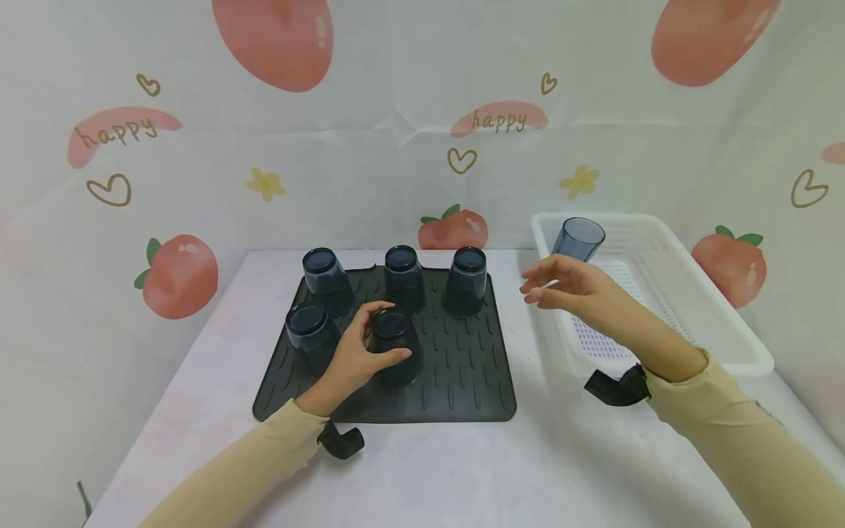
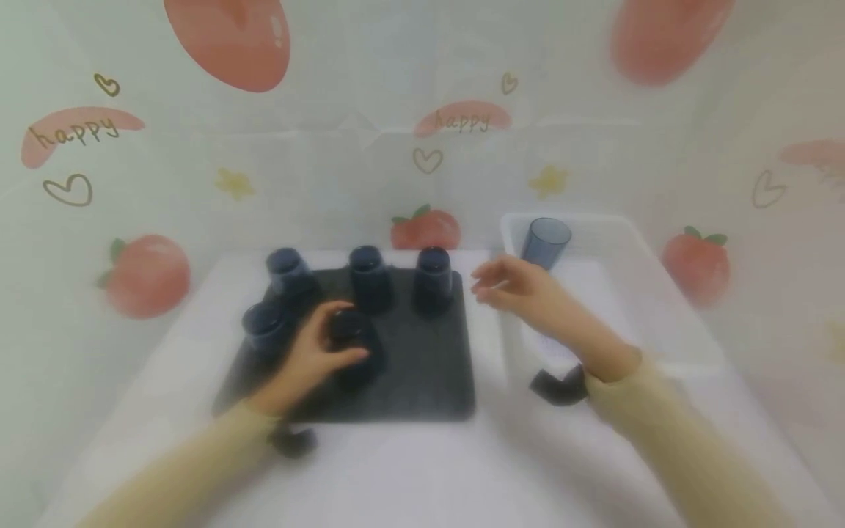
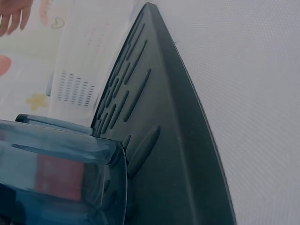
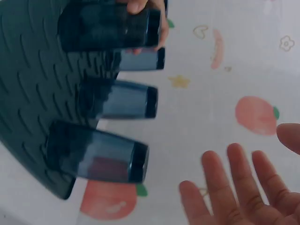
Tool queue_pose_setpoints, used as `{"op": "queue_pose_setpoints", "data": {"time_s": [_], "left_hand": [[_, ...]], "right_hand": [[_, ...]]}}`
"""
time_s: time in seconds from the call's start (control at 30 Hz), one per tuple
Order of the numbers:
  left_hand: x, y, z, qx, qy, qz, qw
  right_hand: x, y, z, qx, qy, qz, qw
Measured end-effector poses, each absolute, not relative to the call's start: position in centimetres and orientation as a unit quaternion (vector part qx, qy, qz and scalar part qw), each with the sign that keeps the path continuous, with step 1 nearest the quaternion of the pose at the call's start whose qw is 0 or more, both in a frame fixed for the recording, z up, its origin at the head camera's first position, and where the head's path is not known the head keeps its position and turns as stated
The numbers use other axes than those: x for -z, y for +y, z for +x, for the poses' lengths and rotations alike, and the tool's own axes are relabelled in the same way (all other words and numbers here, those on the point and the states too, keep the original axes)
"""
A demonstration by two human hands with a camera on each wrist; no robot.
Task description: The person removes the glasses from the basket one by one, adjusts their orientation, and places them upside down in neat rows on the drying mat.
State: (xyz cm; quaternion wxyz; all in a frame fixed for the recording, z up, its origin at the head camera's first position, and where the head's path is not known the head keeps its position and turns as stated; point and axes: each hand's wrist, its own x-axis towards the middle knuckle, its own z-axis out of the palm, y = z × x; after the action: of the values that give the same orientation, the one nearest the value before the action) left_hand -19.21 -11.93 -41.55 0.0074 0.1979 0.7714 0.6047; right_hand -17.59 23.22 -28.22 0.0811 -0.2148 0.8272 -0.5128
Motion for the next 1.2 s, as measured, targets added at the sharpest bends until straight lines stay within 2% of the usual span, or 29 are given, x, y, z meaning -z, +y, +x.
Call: {"op": "queue_pose_setpoints", "data": {"time_s": [0.3, 0.57, 0.83, 1.03, 1.2], "left_hand": [[41.5, -12.2, -19.3, -0.602, 0.774, 0.198, 0.009], [41.5, -12.1, -19.2, -0.598, 0.776, 0.197, 0.010], [41.6, -12.1, -19.2, -0.601, 0.774, 0.199, 0.014], [41.6, -12.1, -19.2, -0.603, 0.772, 0.199, 0.015], [41.6, -12.0, -19.2, -0.599, 0.776, 0.198, 0.012]], "right_hand": [[27.5, 24.9, -21.5, 0.561, 0.801, -0.209, -0.005], [27.4, 27.0, -25.0, 0.667, 0.719, -0.190, -0.045], [29.1, 28.6, -28.5, 0.685, 0.703, -0.160, -0.101], [30.6, 29.7, -30.7, 0.633, 0.749, -0.102, -0.166], [31.0, 30.4, -31.6, 0.547, 0.818, -0.034, -0.174]]}}
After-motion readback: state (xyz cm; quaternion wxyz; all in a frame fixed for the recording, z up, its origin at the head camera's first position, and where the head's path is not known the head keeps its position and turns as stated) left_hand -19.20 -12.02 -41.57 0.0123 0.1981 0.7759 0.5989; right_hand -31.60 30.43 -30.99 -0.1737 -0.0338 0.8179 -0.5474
